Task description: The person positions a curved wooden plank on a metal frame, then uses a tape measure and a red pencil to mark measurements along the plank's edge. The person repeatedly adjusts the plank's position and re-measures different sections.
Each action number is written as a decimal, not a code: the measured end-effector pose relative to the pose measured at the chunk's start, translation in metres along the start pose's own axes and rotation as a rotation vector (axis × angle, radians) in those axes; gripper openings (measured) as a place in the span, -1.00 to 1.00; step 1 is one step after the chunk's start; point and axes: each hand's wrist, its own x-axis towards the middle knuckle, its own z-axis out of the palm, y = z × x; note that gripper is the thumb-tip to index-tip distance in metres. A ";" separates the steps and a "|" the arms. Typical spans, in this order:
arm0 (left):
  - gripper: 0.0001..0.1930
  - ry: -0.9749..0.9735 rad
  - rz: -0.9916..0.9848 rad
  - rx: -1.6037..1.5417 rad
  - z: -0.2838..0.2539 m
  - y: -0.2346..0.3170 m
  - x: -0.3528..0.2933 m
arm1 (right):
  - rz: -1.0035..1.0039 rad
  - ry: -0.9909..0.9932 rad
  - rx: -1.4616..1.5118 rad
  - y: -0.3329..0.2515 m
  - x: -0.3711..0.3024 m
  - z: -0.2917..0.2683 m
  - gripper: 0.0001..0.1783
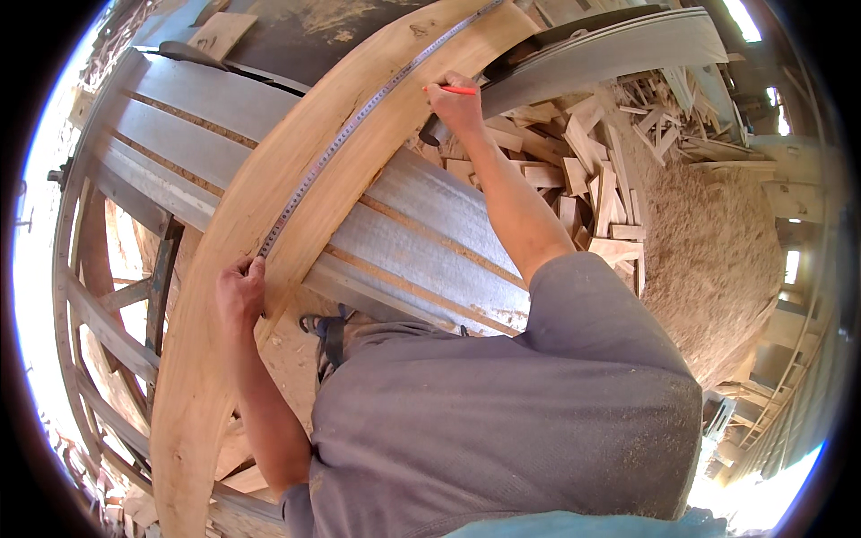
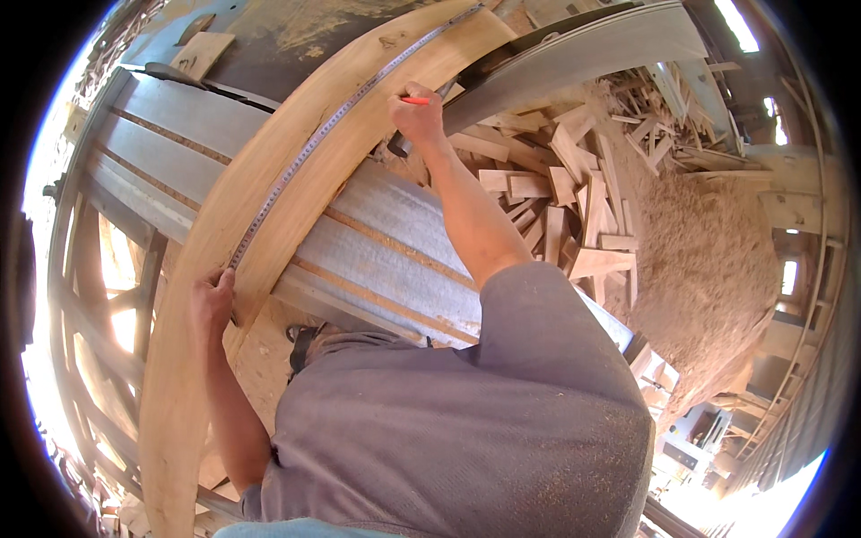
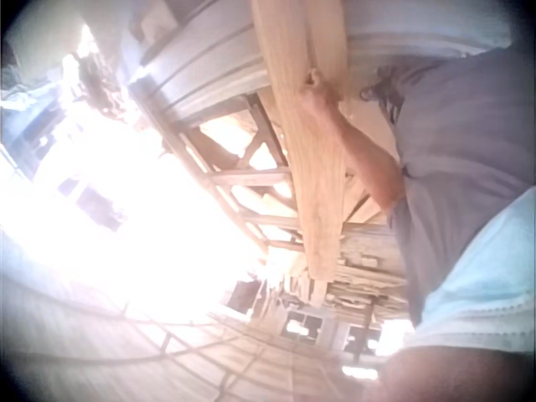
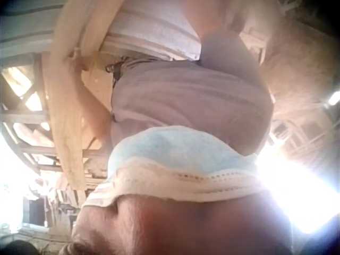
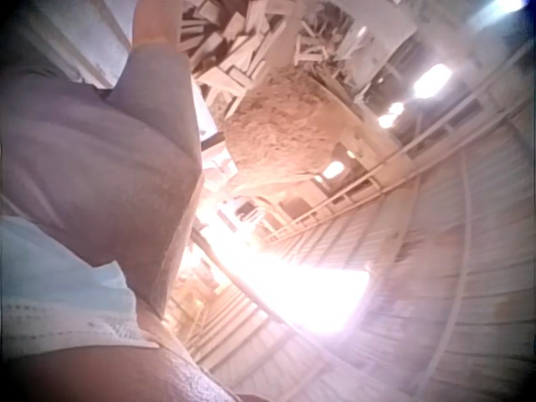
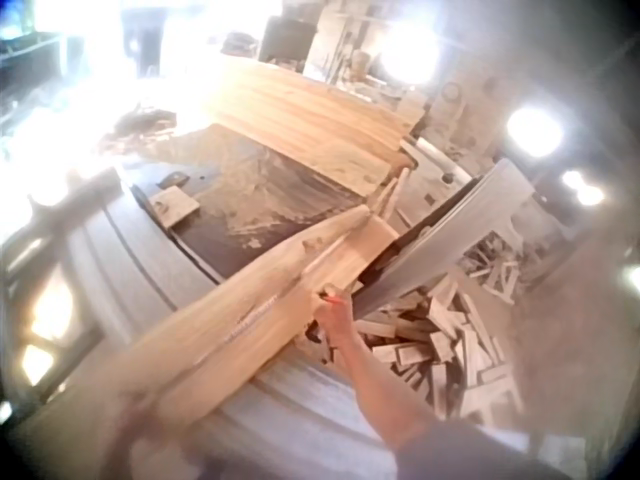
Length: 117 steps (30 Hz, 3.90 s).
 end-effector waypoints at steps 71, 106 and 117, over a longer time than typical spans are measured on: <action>-0.64 0.087 -0.184 -0.130 -0.076 -0.198 -0.107 | -0.235 0.144 -0.092 -0.012 -0.107 -0.002 -0.82; -0.57 0.029 0.094 0.115 0.059 0.126 0.079 | -0.338 -0.145 -0.106 -0.053 -0.166 0.019 -0.62; -0.56 0.066 0.054 -0.020 0.043 0.076 0.063 | -0.337 -0.181 -0.066 -0.046 -0.167 0.019 -0.69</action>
